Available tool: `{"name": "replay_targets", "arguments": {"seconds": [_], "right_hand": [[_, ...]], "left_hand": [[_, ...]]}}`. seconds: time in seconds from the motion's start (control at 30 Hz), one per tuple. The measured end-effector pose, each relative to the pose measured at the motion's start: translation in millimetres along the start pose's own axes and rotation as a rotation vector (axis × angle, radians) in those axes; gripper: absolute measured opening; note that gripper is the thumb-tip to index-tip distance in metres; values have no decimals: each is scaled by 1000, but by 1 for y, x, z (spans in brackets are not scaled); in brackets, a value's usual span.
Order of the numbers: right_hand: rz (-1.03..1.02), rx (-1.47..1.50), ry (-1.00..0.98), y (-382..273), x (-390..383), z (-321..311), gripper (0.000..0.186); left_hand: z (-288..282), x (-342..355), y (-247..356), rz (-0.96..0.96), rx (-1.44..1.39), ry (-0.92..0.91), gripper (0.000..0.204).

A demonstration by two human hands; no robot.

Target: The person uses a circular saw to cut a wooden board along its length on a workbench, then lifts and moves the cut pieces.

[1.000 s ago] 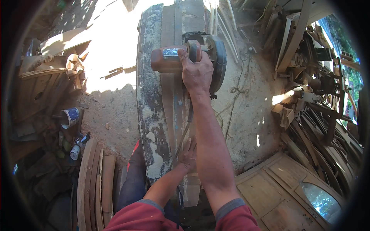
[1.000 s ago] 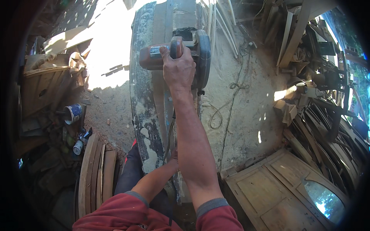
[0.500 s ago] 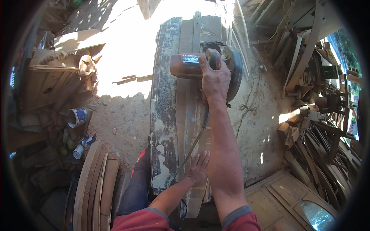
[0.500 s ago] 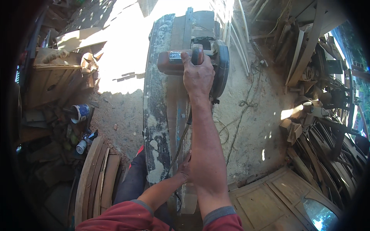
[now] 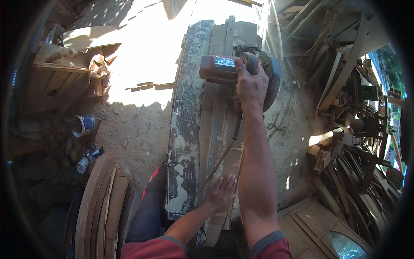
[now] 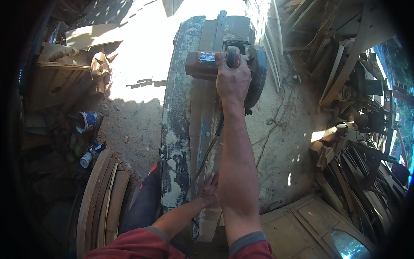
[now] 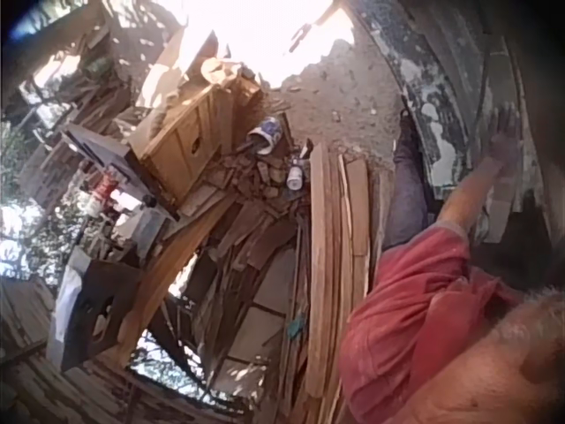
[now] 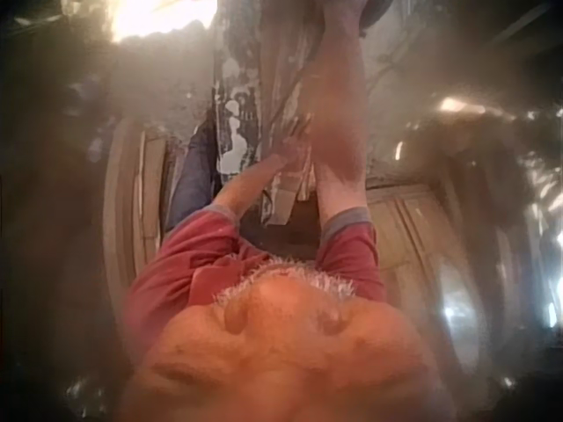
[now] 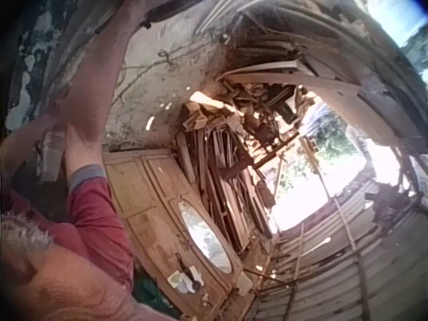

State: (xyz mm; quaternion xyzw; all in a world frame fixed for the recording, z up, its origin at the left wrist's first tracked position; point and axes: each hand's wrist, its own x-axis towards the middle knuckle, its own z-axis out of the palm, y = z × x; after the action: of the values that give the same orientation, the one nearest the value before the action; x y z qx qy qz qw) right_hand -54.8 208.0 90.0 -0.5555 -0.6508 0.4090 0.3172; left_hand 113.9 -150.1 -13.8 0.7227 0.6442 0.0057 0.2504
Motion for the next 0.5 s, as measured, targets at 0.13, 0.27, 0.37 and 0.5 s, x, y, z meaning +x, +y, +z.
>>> {"name": "replay_targets", "arguments": {"seconds": [0.13,0.27,0.37,0.5], "right_hand": [[-26,12,1,0,12,5,40],[-1,20,-11,-1,22,9,36],[62,17,-18,-6,32,10,43],[97,25,-26,-7,43,13,49]], "left_hand": [[5,2,-1,-15,19,43,68],[-4,0,-5,3,25,-28,68],[0,0,-2,4,9,32,69],[2,0,-2,4,14,29,69]]}}
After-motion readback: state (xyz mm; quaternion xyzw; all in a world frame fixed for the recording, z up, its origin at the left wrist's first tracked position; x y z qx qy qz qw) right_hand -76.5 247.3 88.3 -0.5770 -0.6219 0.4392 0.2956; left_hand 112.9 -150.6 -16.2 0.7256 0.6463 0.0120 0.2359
